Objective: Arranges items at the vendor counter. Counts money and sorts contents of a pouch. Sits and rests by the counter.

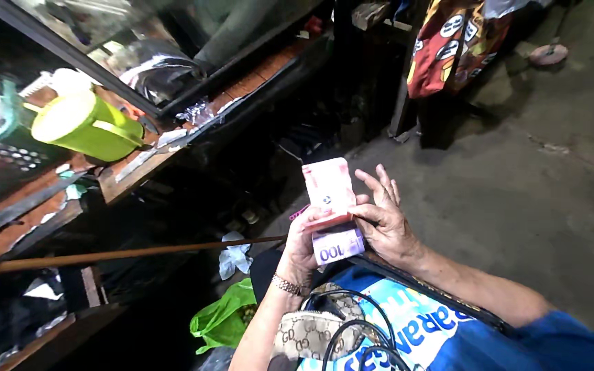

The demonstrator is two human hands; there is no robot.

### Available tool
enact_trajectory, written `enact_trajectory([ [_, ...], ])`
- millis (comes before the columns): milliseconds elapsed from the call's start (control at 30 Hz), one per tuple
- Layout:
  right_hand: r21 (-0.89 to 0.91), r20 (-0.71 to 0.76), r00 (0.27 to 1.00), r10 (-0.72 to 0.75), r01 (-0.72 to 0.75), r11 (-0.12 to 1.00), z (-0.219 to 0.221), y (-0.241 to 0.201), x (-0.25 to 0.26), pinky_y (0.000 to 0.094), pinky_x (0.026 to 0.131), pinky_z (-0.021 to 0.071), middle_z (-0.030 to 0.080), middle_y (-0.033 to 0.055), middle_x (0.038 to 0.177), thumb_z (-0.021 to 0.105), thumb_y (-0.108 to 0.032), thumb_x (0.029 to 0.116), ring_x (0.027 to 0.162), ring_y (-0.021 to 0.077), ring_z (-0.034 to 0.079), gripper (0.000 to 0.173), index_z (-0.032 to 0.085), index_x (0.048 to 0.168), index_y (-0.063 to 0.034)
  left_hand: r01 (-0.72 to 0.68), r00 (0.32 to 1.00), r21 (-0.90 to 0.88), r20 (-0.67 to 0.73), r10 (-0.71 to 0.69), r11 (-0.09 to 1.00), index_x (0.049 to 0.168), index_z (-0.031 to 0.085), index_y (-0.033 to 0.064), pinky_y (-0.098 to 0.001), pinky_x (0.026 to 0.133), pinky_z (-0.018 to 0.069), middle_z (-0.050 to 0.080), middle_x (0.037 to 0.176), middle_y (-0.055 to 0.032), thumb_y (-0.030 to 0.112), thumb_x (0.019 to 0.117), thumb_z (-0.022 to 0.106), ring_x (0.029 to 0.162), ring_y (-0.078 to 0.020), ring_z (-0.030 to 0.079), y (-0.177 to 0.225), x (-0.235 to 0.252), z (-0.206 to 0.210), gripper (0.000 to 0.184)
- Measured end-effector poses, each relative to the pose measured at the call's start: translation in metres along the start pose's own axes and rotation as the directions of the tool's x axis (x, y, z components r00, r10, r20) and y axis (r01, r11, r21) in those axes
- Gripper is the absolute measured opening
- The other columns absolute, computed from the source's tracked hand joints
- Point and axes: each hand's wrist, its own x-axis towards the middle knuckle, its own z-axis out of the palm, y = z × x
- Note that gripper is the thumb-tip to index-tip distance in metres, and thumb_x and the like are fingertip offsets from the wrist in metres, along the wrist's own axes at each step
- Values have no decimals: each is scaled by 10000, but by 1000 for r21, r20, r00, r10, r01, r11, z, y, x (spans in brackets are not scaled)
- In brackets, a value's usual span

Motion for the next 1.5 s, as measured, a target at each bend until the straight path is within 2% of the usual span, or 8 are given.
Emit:
enact_trajectory([
  [200, 193, 26, 982, 188, -189, 963, 0, 6, 3, 519, 1268, 183, 694, 109, 1295, 600, -162, 984, 1428, 238, 469, 224, 799, 978, -59, -47, 996, 158, -67, 58, 986, 1109, 719, 155, -361, 880, 608, 753, 1067, -77, 454, 1048, 454, 1005, -175, 728, -4, 3, 8, 404],
  [333, 297, 22, 957, 289, -282, 912, -2, 2, 6, 412, 1246, 276, 736, 90, 1154, 579, -187, 1018, 1341, 168, 544, 290, 764, 862, -28, -80, 997, 300, 22, 77, 951, 1322, 652, 143, -460, 1028, 546, 706, 1248, -114, 807, 743, 643, 1169, -269, 678, -6, 5, 2, 881],
  [533, 342, 21, 941, 338, -324, 882, -1, 4, 7, 377, 1214, 336, 750, 90, 1031, 581, -145, 1003, 1271, 152, 594, 289, 745, 801, -19, -111, 993, 450, 19, 114, 886, 1295, 579, 71, -409, 1017, 564, 726, 1175, -79, 293, 880, 806, 1102, -202, 702, -10, 4, 13, 522],
  [667, 269, 42, 939, 343, -341, 901, 2, 5, 5, 446, 1220, 301, 718, 110, 1178, 632, -193, 973, 1371, 220, 508, 218, 768, 895, -41, 43, 935, 418, -337, 111, 908, 1105, 616, 28, -349, 809, 637, 746, 949, -103, 185, 1107, 303, 872, -186, 747, -11, 12, 29, 351],
  [800, 221, 32, 923, 384, -382, 898, 4, 5, 3, 449, 1161, 388, 525, 167, 1488, 676, -216, 932, 1426, 278, 441, 269, 753, 1151, -81, 58, 898, 334, -430, 97, 941, 1241, 543, -4, -417, 796, 646, 733, 1016, -194, 249, 1131, 274, 901, -285, 753, -10, 17, 28, 386],
  [1133, 219, -11, 939, 344, -333, 917, 4, 5, 2, 424, 1182, 386, 510, 177, 1510, 629, -340, 996, 1440, 246, 445, 502, 610, 1386, -25, -181, 878, 468, -320, 357, 865, 1175, 542, -14, -433, 815, 642, 729, 936, -128, -22, 880, 691, 844, -221, 744, -16, 17, 13, 330],
  [1367, 344, -59, 950, 308, -270, 899, 6, 7, 1, 379, 1152, 439, 598, 165, 1416, 683, -282, 970, 1390, 224, 511, 441, 656, 1306, 4, -199, 903, 581, -205, 378, 789, 1188, 585, -29, -366, 802, 640, 746, 951, -119, -53, 771, 814, 842, -196, 744, -18, 17, 8, 476],
  [1500, 426, -155, 949, 274, -186, 885, 7, 7, 1, 327, 1083, 503, 666, 170, 1301, 677, -96, 944, 1312, 207, 581, 152, 745, 1003, 27, -157, 895, 619, -240, 376, 770, 1206, 570, -46, -366, 815, 640, 743, 961, -114, -35, 746, 835, 861, -192, 741, -21, 17, 14, 531],
])
